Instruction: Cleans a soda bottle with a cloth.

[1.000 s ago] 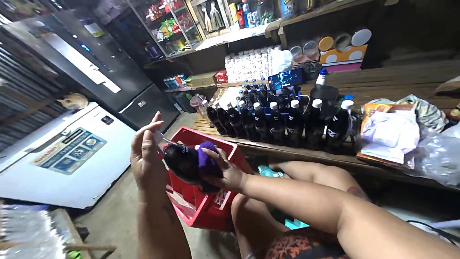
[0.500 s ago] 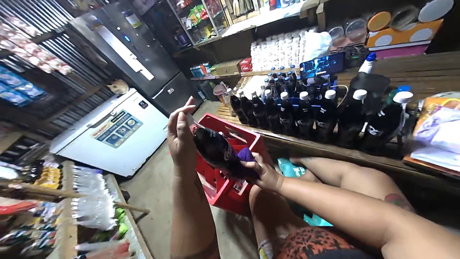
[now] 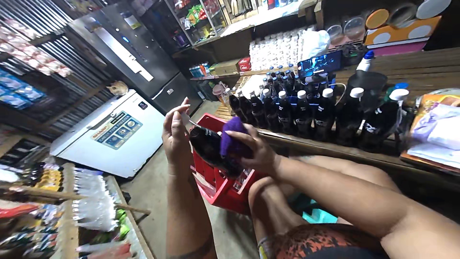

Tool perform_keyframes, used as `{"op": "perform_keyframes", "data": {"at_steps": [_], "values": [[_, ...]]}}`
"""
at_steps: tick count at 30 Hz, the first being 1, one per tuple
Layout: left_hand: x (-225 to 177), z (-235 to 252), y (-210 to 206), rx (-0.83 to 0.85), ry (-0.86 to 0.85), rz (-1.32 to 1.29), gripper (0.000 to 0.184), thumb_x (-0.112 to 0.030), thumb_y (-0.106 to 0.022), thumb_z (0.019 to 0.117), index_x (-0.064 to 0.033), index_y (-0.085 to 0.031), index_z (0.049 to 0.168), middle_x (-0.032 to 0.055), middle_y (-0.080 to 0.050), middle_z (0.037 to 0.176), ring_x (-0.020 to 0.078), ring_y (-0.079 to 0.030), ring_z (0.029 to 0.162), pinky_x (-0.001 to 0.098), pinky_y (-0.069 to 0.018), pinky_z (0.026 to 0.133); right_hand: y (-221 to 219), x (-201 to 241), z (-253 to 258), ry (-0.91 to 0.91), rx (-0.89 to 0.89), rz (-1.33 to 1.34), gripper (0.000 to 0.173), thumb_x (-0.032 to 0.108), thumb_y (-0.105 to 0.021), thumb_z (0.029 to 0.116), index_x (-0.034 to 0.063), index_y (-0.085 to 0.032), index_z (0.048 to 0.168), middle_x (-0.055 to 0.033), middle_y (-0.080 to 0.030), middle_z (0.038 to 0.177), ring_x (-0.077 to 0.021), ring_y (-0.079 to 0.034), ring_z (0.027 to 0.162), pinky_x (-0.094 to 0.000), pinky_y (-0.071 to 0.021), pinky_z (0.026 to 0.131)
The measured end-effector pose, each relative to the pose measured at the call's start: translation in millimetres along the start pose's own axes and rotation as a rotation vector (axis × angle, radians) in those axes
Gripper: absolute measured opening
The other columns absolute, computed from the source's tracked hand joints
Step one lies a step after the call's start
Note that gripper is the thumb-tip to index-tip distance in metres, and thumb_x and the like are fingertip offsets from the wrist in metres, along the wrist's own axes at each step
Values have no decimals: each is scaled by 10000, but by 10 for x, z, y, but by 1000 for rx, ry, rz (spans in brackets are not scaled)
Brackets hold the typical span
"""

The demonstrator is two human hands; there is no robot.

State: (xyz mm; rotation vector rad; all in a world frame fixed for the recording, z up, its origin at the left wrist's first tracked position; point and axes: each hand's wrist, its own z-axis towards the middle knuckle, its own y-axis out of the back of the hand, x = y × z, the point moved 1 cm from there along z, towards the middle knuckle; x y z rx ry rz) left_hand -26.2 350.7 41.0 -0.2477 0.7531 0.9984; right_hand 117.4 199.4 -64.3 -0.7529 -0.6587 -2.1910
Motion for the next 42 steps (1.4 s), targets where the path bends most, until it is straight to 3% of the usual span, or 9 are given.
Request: {"op": "perform_keyframes", "data": {"at_steps": [3, 6, 9, 14, 17, 21, 27, 37, 42], "values": [[-88, -20, 5, 45, 23, 59, 455, -454, -445, 1057, -73, -624, 1228, 46, -618, 1418, 168, -562, 1334, 358, -477, 1096, -68, 505, 427, -42, 131, -115, 622, 366, -726, 912, 321, -525, 1499, -209, -400, 1572, -386, -377, 1451, -589, -391, 1120], [-115, -57, 43, 125, -21, 120, 606, -520, -287, 1074, -51, -560, 1345, 73, -568, 1463, 196, -506, 1391, 387, -434, 1143, -212, 612, 634, -75, 258, -152, 658, 327, -683, 952, 377, -422, 1554, -151, -301, 1643, -368, -297, 1498, -593, -375, 1126], [-71, -33, 107, 111, -25, 151, 742, -578, -168, 1069, -15, -561, 1349, 106, -560, 1475, 213, -504, 1392, 386, -429, 1136, -387, 435, 516, 92, 128, -201, 553, 316, -683, 946, 356, -541, 1479, -188, -461, 1541, -389, -459, 1397, -556, -474, 1051], [-55, -26, 90, 75, 39, 143, 721, -560, -146, 1069, -18, -512, 1371, 92, -542, 1487, 205, -538, 1356, 385, -462, 1104, -479, 302, 126, 385, -33, -345, 303, 229, -722, 915, 258, -755, 1215, -240, -577, 1413, -501, -538, 1281, -604, -513, 966], [-52, -25, 62, 49, 60, 140, 666, -517, -166, 1073, -25, -509, 1363, 93, -530, 1507, 191, -547, 1348, 345, -474, 1074, -429, 298, -51, 329, 68, -367, 343, 252, -717, 931, 186, -724, 1268, -208, -581, 1430, -514, -518, 1300, -615, -481, 994], [-6, -37, 76, 42, 49, 157, 618, -497, -188, 1076, -51, -498, 1371, 70, -545, 1494, 169, -568, 1325, 323, -490, 1054, -478, 116, -274, 497, 126, -631, 397, 188, -729, 893, 312, -710, 1270, -36, -603, 1444, -457, -471, 1371, -628, -474, 975], [-3, -25, 37, -4, 76, 89, 479, -356, -206, 1093, -49, -508, 1301, 77, -579, 1458, 184, -580, 1317, 328, -487, 1067, -481, -150, -619, 503, 217, -647, 374, 146, -680, 930, 291, -711, 1274, 49, -623, 1425, -388, -446, 1423, -627, -444, 1027], [-67, -47, -43, -24, 17, 65, 389, -410, -358, 1081, -94, -519, 1239, 43, -684, 1294, 204, -631, 1254, 380, -516, 1055, -446, -341, -936, 356, 470, -648, 432, 118, -628, 968, 314, -664, 1352, 40, -568, 1492, -377, -380, 1475, -631, -391, 1083], [-112, -51, -30, -77, 36, 124, 370, -417, -445, 1063, -108, -573, 1221, -45, -664, 1193, 92, -623, 1136, 316, -517, 976, -448, -429, -1071, 369, 412, -632, 388, 124, -675, 936, 290, -708, 1285, 28, -621, 1430, -365, -453, 1428, -578, -452, 1050]]}}
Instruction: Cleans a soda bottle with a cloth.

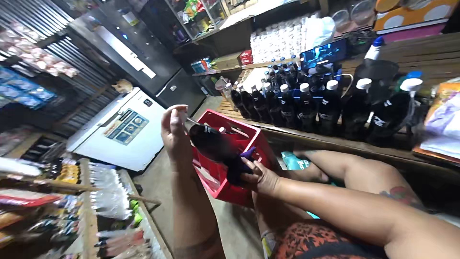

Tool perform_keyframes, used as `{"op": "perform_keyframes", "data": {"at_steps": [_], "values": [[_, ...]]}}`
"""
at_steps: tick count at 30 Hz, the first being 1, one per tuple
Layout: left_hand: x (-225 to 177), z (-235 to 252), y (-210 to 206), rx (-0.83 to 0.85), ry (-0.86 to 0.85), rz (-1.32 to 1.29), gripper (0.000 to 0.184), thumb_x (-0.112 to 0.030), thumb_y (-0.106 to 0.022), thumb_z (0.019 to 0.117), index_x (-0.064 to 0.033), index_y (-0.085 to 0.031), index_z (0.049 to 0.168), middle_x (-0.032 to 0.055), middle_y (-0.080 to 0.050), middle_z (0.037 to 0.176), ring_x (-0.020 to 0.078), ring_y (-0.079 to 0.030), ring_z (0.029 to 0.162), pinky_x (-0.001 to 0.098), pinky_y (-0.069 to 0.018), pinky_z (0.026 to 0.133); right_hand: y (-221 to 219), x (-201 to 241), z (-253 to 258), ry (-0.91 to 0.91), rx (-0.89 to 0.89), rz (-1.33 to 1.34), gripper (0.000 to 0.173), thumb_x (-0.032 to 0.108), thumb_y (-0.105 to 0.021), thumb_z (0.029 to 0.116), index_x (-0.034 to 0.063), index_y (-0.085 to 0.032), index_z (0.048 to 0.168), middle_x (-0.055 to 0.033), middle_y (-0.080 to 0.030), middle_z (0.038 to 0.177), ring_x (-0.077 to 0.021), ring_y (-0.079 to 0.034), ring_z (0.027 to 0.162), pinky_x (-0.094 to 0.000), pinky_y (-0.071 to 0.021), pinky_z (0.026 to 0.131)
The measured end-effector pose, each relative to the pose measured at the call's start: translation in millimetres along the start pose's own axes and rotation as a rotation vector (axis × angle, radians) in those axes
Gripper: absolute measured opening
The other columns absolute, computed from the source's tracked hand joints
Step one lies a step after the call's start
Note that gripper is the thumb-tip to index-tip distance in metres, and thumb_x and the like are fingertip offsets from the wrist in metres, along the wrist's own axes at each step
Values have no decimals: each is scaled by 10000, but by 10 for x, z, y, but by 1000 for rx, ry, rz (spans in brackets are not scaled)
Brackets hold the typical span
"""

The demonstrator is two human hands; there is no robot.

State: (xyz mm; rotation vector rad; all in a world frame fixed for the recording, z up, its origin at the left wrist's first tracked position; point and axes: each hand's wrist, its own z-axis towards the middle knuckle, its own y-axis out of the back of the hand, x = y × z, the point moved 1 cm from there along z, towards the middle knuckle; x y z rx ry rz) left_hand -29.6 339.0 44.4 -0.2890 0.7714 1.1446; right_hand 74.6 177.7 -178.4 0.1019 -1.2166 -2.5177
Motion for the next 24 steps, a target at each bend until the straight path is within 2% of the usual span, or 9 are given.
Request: {"op": "perform_keyframes", "data": {"at_steps": [3, 6, 9, 11, 14, 16, 18, 20, 24], "values": [[-106, 36, 9, -13, 56, 135, 368, -300, -388, 1075, -40, -587, 1243, -17, -648, 1164, 39, -617, 1041, 266, -515, 925, 32, -30, -18, 26, 6, -11, 351, 127, -657, 953, 289, -720, 1258, 37, -628, 1420, -359, -457, 1424, -560, -465, 1040], [-259, 67, -38, -19, 138, 225, 401, -253, -392, 1060, -22, -550, 1347, 50, -646, 1175, 84, -622, 1036, 308, -511, 928, 22, -52, -48, 31, -15, -30, 355, 115, -660, 948, 294, -715, 1250, 29, -632, 1410, -359, -475, 1405, -534, -483, 1030], [-376, 47, -203, -74, 177, 125, 410, -183, -353, 1043, -31, -448, 1412, 9, -599, 1060, 70, -626, 943, 285, -537, 862, -10, -69, -88, -20, 80, 29, 387, 102, -633, 962, 291, -690, 1294, 7, -619, 1426, -371, -469, 1408, -523, -469, 1055], [-355, 36, -312, -145, 168, 57, 356, -164, -332, 1041, -71, -450, 1364, -31, -561, 969, 54, -619, 835, 272, -555, 776, 1, -95, -114, -37, 183, 60, 403, 98, -580, 995, 286, -658, 1343, -10, -590, 1460, -372, -439, 1433, -523, -444, 1091], [-282, 37, -387, -216, 117, -26, 290, -128, -328, 1027, -101, -441, 1293, -58, -543, 907, 45, -607, 766, 262, -553, 722, 114, -145, -106, -84, 362, 166, 388, 96, -514, 1035, 245, -637, 1371, -58, -538, 1510, -396, -383, 1466, -552, -398, 1128], [-254, 62, -412, -246, 107, -96, 249, -103, -317, 1016, -111, -446, 1229, -69, -559, 835, 43, -614, 696, 246, -562, 665, 176, -210, -100, -103, 424, 243, 331, 96, -526, 1031, 200, -685, 1302, -91, -544, 1497, -422, -390, 1452, -595, -411, 1095], [-221, 92, -414, -235, 109, -145, 224, -107, -310, 1019, -129, -454, 1189, -78, -564, 787, 44, -612, 649, 243, -563, 634, 196, -300, -128, -88, 319, 318, 193, 121, -655, 956, 153, -761, 1114, -116, -632, 1373, -425, -485, 1371, -619, -480, 1004], [-200, 112, -366, -201, 111, -142, 183, -137, -358, 1035, -140, -476, 1175, -86, -572, 774, 42, -608, 644, 246, -563, 634, 238, -396, -122, -36, 191, 396, 160, 132, -758, 851, 156, -772, 1009, -123, -661, 1303, -411, -543, 1297, -610, -514, 960], [-120, 161, -320, -122, 109, -79, 180, -166, -465, 1052, -153, -477, 1231, -119, -589, 790, 16, -612, 657, 233, -573, 636, 511, -497, 40, -25, -262, 562, 280, 79, -801, 727, 153, -803, 997, -209, -669, 1248, -418, -586, 1229, -552, -487, 1047]]}}
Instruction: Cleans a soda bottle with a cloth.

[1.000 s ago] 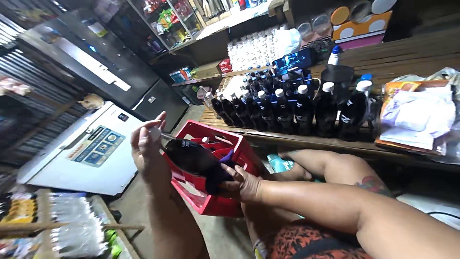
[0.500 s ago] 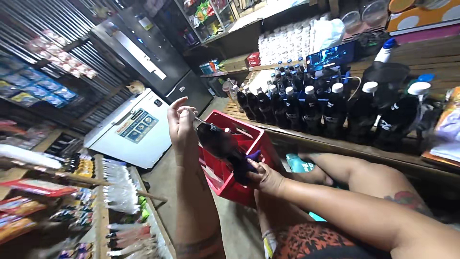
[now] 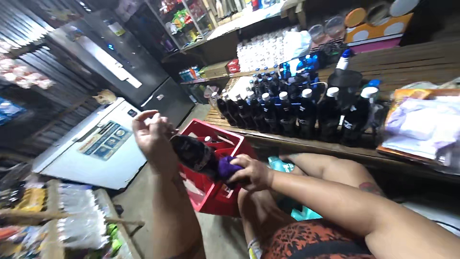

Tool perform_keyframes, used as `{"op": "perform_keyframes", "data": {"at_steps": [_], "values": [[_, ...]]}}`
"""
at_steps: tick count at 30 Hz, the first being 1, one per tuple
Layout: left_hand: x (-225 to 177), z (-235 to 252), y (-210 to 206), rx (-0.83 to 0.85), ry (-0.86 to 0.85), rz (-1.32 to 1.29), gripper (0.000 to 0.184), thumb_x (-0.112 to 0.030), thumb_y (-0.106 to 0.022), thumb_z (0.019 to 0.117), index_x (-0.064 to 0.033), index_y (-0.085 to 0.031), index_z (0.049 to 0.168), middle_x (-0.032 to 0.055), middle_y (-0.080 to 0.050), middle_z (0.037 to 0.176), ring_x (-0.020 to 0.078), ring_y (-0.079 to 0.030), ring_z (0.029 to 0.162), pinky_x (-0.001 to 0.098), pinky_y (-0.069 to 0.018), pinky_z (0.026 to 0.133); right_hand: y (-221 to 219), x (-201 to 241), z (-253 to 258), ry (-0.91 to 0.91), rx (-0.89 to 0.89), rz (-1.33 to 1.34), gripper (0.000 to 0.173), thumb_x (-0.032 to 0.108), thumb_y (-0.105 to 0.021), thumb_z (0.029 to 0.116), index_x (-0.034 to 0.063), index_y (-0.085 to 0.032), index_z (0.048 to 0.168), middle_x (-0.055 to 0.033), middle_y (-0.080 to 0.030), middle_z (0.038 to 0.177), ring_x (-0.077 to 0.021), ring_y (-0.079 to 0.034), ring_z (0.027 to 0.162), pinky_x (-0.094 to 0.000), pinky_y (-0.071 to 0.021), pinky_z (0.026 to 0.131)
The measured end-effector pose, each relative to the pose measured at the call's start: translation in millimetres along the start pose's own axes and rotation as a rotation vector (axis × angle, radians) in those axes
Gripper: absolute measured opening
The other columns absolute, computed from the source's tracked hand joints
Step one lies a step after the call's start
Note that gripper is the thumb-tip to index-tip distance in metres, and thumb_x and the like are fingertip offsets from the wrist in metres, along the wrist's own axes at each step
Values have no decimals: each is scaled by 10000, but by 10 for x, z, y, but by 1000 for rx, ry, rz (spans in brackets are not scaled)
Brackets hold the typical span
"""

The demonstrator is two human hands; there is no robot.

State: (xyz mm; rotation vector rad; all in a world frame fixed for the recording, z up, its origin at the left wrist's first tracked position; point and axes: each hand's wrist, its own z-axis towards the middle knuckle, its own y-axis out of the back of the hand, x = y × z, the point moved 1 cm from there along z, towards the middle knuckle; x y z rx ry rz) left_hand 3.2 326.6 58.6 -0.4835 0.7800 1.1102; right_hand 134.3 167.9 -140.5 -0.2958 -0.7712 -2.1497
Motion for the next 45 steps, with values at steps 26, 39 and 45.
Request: {"op": "perform_keyframes", "data": {"at_steps": [26, 39, 45], "values": [[397, 107, 323, 309, -165, -271, 237, -228, -466, 1045, -186, -652, 1186, -35, -745, 969, 165, -735, 922, 446, -576, 977, -163, 74, 898, -480, -60, 392, 787, 264, -709, 939, 41, -319, 1586, -300, -344, 1575, -384, -401, 1443, -526, -355, 1181], [329, 58, 266, 254, -98, -286, 181, -212, -496, 1012, -205, -656, 1097, -69, -686, 812, 127, -699, 777, 466, -591, 931, -438, -86, 247, -537, 36, 199, 910, 328, -766, 906, 84, -254, 1617, -325, -271, 1605, -430, -334, 1483, -527, -324, 1208], [270, 48, 228, 241, -98, -277, 164, -216, -503, 1008, -215, -654, 1069, -84, -659, 770, 116, -688, 737, 445, -606, 895, -416, 33, 184, -591, 49, 150, 811, 339, -719, 943, 91, -312, 1600, -342, -290, 1588, -432, -354, 1471, -505, -335, 1201]]}}
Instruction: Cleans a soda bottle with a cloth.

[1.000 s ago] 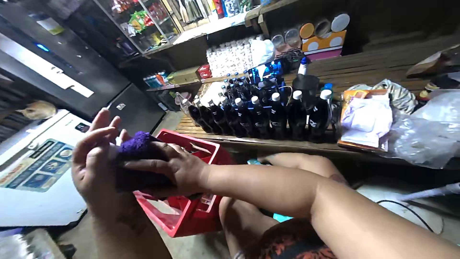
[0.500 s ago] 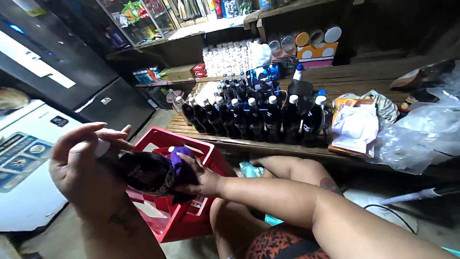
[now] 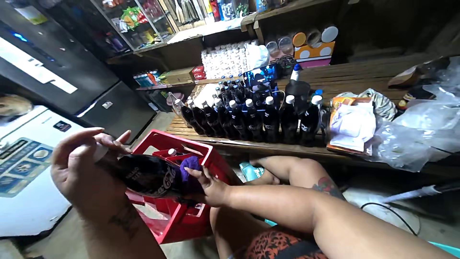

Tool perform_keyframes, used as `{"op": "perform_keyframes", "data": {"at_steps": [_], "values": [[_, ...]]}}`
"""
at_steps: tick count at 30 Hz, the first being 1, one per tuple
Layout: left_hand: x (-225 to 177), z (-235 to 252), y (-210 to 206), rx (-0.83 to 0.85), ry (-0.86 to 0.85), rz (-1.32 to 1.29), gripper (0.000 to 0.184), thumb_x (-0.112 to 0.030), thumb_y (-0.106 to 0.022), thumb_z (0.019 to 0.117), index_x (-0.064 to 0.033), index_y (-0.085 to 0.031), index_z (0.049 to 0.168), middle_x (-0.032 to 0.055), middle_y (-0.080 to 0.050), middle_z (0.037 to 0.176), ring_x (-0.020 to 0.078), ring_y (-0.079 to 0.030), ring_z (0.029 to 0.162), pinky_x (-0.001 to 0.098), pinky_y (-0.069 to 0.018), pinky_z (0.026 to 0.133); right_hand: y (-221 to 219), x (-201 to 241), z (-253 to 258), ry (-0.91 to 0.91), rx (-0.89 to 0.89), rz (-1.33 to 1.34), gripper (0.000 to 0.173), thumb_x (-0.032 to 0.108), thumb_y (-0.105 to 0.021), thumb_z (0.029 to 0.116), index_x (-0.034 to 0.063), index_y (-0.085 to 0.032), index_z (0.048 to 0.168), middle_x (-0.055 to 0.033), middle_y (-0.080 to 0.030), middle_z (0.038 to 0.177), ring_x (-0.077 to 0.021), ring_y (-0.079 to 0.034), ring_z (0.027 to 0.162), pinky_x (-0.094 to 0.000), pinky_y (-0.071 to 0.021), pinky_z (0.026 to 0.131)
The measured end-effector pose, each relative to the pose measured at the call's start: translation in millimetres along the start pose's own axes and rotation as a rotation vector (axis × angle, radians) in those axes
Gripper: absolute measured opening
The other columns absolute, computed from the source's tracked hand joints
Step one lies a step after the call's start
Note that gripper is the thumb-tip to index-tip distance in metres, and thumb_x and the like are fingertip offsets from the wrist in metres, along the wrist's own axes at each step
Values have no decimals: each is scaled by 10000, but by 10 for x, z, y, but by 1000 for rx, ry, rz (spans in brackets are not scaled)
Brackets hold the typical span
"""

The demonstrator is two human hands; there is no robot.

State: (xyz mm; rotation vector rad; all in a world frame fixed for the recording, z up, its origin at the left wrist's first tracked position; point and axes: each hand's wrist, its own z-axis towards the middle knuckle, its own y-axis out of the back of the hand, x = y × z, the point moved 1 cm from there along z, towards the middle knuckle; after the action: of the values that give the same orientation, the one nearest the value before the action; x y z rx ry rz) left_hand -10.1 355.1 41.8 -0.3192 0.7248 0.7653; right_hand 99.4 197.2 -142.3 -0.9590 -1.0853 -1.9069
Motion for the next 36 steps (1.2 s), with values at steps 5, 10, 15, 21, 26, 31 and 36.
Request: {"op": "perform_keyframes", "data": {"at_steps": [5, 10, 15, 21, 26, 31, 36], "values": [[34, 6, 13, -11, -6, 0, 159, -226, -505, 1009, -214, -655, 1060, -86, -635, 747, 113, -670, 709, 441, -608, 875, -62, -73, -159, -26, -14, -51, 679, 287, -693, 960, 133, -418, 1561, -355, -297, 1580, -462, -325, 1478, -515, -314, 1213], [42, 14, 26, -8, -4, -8, 143, -243, -524, 1007, -215, -652, 1062, -89, -635, 743, 107, -667, 697, 422, -614, 855, -63, -181, -240, 44, -34, -114, 587, 156, -736, 905, 162, -556, 1463, -368, -344, 1539, -465, -380, 1439, -509, -363, 1183], [35, 21, 25, 0, -15, -19, 150, -283, -546, 1010, -220, -665, 1077, -85, -649, 761, 108, -673, 709, 406, -615, 852, 19, -200, -229, 37, 27, -114, 542, 118, -733, 899, 209, -603, 1417, -327, -350, 1547, -451, -405, 1419, -533, -406, 1142], [-26, 6, -46, -22, -18, 6, 172, -213, -485, 1021, -200, -651, 1067, -88, -671, 782, 107, -689, 738, 398, -619, 853, 71, -226, -245, 4, 88, -160, 576, 75, -722, 888, 248, -599, 1423, -302, -344, 1565, -446, -387, 1435, -568, -405, 1134], [-66, 12, -91, -14, -51, 14, 149, -242, -516, 1019, -206, -659, 1044, -94, -670, 762, 102, -684, 716, 392, -621, 843, 84, -232, -244, -8, 115, -157, 589, 95, -709, 908, 270, -564, 1451, -290, -327, 1579, -443, -373, 1445, -576, -401, 1133], [-83, 10, -118, 4, -81, -3, 141, -256, -547, 1005, -209, -670, 1055, -99, -686, 779, 97, -693, 720, 372, -627, 835, 69, -278, -237, -7, 118, -176, 600, 107, -727, 898, 282, -560, 1447, -276, -324, 1584, -445, -387, 1433, -579, -422, 1113], [-112, 16, -136, 9, -82, 3, 155, -271, -536, 1010, -224, -670, 1071, -113, -677, 777, 80, -683, 721, 348, -621, 831, 90, -285, -244, -4, 131, -181, 605, 91, -719, 900, 279, -556, 1452, -277, -324, 1585, -451, -382, 1436, -585, -415, 1117]]}}
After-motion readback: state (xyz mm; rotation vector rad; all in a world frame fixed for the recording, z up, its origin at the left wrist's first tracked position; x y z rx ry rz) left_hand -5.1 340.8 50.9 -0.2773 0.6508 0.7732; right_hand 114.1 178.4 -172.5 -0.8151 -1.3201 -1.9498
